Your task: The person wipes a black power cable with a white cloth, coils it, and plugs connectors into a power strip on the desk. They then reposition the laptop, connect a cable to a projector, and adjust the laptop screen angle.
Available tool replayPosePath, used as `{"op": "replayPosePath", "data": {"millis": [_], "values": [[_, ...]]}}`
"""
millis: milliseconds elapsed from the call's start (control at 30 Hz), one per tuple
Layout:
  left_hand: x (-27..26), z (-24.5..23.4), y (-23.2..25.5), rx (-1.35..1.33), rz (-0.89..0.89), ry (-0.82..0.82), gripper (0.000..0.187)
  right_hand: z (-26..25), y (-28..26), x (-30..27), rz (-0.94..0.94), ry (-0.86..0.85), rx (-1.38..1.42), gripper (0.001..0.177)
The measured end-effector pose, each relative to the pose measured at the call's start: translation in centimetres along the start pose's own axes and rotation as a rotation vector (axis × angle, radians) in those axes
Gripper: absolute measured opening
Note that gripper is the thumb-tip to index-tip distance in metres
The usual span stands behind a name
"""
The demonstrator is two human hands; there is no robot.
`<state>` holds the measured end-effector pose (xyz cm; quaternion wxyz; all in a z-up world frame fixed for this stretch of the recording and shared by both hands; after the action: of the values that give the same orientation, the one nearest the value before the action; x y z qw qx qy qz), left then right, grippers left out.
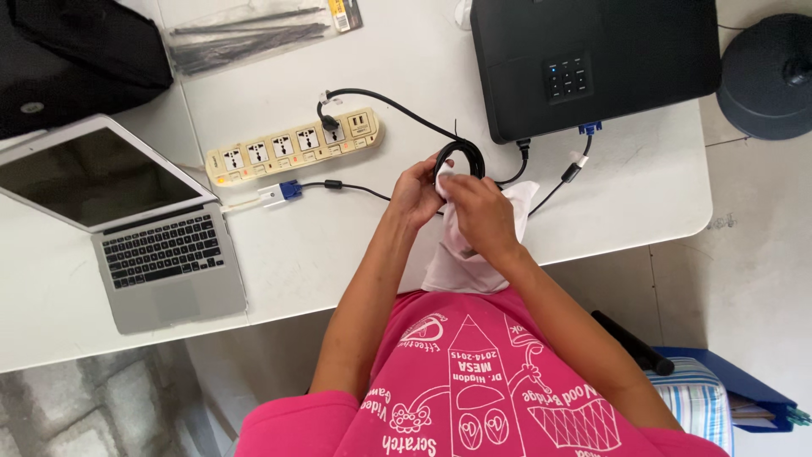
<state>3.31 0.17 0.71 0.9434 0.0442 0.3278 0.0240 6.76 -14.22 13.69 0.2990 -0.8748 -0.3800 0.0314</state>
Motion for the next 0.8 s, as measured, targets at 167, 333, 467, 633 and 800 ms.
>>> {"op": "replayPosePath", "data": {"millis": [167,333,467,633,800], "values": [[-0.4,-0.6,-0.5,0.110,0.033,-0.049,0.046,0.3,2.2,1.2,0.292,-0.072,0.308,0.027],[-0.4,-1.4,-1.0,0.170,0.036,0.032,0.048,-0.3,0.9,1.6,0.193,-0.016,0.203,0.028],[-0.1,-1.6,-1.2,0.127,0.066,0.034,0.046,-0.4,-1.6,1.6,0.017,0.074,-0.053,0.028],[-0.2,-2.3,-1.6,0.119,0.085,0.038,0.039,-0.9,-2.4,0.9,-0.083,0.093,-0.254,0.028],[-0.5,-1.8,-1.6,0.056,0.053,0.039,0.027,-2.0,-2.0,-1.0,-0.115,0.133,-0.347,0.030]]}}
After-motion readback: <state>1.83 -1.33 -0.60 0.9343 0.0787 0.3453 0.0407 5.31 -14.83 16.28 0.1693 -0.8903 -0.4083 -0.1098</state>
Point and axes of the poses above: each hand's wrist, its own x-axis towards the middle knuckle, its own z-axis out of the palm, y = z × x, the point moved 3 cm from there along x, towards the middle knuckle, and after that the axes turned 10 degrees about -x, right-handed, at the moved point
